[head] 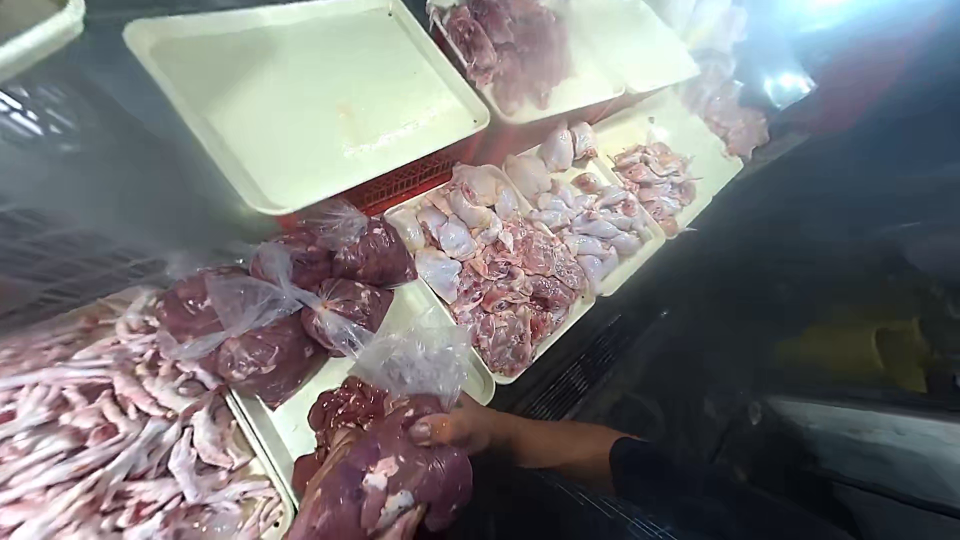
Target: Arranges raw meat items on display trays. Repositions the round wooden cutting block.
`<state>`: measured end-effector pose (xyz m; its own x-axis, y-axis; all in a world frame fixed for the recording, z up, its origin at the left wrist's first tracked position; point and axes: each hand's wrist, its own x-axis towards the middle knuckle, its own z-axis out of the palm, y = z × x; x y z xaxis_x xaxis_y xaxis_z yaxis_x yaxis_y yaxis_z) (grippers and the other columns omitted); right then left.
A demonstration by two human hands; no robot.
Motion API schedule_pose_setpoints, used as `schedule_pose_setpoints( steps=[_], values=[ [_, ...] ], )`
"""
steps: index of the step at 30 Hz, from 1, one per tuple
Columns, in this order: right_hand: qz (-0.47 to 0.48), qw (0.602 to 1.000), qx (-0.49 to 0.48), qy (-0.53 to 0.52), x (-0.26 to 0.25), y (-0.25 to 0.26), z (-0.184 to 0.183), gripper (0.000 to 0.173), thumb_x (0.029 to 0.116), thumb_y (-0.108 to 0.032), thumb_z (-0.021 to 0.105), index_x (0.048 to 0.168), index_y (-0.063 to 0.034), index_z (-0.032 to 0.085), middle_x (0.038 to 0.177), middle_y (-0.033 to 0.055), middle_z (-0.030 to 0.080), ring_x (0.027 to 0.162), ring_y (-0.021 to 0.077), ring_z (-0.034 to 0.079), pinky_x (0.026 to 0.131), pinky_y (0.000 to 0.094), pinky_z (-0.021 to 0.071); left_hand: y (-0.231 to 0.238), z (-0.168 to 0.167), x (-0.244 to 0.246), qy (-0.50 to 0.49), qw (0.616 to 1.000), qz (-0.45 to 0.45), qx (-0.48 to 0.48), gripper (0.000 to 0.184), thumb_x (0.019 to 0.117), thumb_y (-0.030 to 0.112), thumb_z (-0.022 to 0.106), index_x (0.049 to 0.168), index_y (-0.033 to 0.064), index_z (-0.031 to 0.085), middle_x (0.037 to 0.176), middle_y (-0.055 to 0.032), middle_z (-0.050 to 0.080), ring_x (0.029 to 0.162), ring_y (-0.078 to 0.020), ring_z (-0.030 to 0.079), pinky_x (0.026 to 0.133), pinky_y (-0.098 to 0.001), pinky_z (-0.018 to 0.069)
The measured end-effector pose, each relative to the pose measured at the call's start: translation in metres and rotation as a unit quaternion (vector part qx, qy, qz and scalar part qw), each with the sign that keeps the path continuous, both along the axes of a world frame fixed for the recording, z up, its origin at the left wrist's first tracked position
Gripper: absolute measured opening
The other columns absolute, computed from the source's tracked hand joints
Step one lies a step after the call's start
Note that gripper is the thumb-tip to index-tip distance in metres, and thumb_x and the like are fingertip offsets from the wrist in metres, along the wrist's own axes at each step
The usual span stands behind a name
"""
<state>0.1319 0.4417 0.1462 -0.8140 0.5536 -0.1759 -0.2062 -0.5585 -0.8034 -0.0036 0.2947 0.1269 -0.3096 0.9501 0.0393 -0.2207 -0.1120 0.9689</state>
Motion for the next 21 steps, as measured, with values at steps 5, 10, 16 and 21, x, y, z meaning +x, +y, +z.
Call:
schedule_pose_setpoints(
  steps=[5, 10, 16, 21],
  values=[
    [-0.126, 0.984, 0.026, -0.120, 0.002, -0.004, -0.008, 0.024, 0.0922, -0.012, 0.070, 0.114, -0.0034, 0.063, 0.098, -0.0061, 0.076, 0.094, 0.0012, 0.070, 0.091, 0.0240, 0.0584, 0.011, -0.012, 0.022, -0.019, 0.979, 0.189, -0.069, 0.082, 0.0606, 0.029, 0.099, 0.128, 0.0104, 0.057, 0.114, 0.0051, 0.074, 0.105, -0.0076, 0.071, 0.095, -0.0306, 0.0613],
    [-0.269, 0.906, 0.103, -0.312, 0.013, 0.011, -0.068, 0.024, 0.0967, -0.010, 0.067, 0.112, 0.0081, 0.066, 0.095, 0.0067, 0.077, 0.090, 0.0077, 0.073, 0.088, 0.0276, 0.0617, 0.041, -0.015, 0.043, 0.296, 0.906, 0.195, -0.230, 0.077, 0.0718, 0.067, 0.083, 0.105, -0.0007, 0.070, 0.100, -0.0108, 0.074, 0.097, -0.0213, 0.071, 0.090, -0.0449, 0.0592],
    [-0.287, 0.897, 0.035, -0.333, 0.021, 0.008, -0.042, 0.037, 0.1050, -0.027, 0.056, 0.124, 0.0046, 0.059, 0.099, 0.0077, 0.072, 0.090, 0.0108, 0.071, 0.083, 0.0330, 0.0613, 0.074, -0.018, 0.029, 0.425, 0.851, 0.122, -0.281, 0.077, 0.0815, 0.072, 0.068, 0.116, 0.0029, 0.072, 0.119, -0.0216, 0.070, 0.105, -0.0409, 0.069, 0.087, -0.0631, 0.0531],
    [-0.134, 0.915, 0.091, -0.368, 0.040, -0.005, -0.025, 0.039, 0.0858, -0.022, 0.081, 0.113, 0.0028, 0.067, 0.100, 0.0071, 0.074, 0.096, 0.0108, 0.071, 0.092, 0.0345, 0.0594, 0.077, -0.028, 0.025, 0.448, 0.836, 0.115, -0.294, 0.063, 0.0819, 0.053, 0.074, 0.116, -0.0003, 0.070, 0.120, -0.0294, 0.065, 0.101, -0.0491, 0.066, 0.082, -0.0682, 0.0509]
  ],
)
